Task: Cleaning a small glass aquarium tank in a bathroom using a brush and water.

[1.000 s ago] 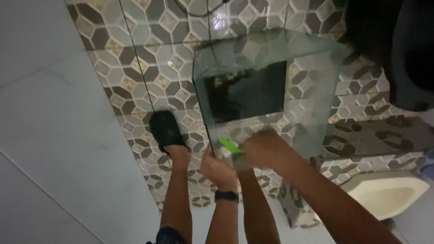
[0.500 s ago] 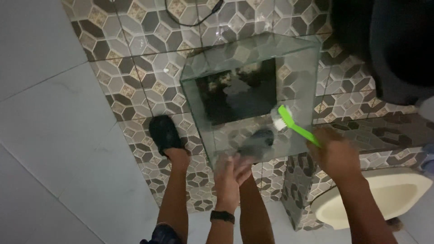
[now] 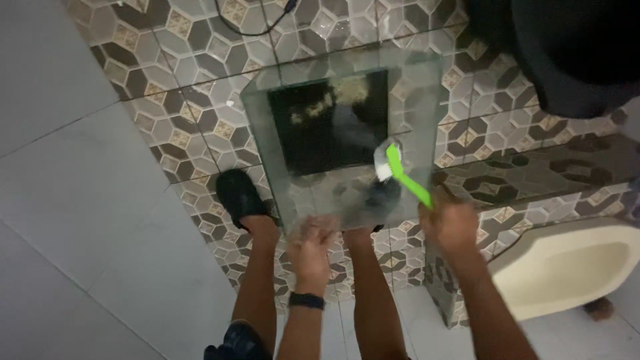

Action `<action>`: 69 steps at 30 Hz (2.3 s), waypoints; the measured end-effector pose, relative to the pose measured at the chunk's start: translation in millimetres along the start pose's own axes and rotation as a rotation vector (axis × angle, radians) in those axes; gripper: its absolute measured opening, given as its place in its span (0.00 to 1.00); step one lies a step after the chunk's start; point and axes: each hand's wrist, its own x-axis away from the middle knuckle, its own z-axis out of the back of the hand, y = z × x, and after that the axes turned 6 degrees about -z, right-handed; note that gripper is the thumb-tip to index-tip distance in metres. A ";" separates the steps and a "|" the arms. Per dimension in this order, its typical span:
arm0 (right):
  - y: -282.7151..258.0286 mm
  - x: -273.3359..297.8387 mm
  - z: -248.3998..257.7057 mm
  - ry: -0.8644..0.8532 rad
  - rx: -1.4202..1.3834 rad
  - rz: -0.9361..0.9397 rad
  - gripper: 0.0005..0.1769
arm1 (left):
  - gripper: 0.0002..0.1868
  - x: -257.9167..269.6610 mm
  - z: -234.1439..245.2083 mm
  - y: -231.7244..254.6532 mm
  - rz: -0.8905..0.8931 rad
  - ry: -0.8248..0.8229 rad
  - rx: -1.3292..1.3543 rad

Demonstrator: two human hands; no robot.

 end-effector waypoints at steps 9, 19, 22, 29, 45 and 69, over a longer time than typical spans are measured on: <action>-92.3 99.1 -83.5 -0.125 -0.479 -0.494 0.13 | 0.22 -7.9 -66.3 161.2 -0.099 -0.051 -1.245; -229.3 116.5 -77.2 -0.141 -0.856 -0.734 0.13 | 0.20 -54.7 -110.9 249.7 -0.132 -0.231 -1.330; -229.2 109.6 -52.0 -0.125 -0.963 -0.781 0.17 | 0.19 -55.2 -104.9 240.2 -0.240 -0.274 -1.431; -192.3 63.9 41.8 -0.696 -0.904 -0.561 0.30 | 0.37 -52.1 -97.8 173.9 -0.580 -0.064 -0.741; -310.0 -143.5 -105.7 -0.537 -0.262 0.112 0.15 | 0.38 -99.2 -28.8 126.5 -0.406 -0.305 0.060; -269.4 -83.4 72.4 -0.930 -0.004 0.402 0.34 | 0.34 -70.0 -63.1 147.2 -0.320 -0.212 0.011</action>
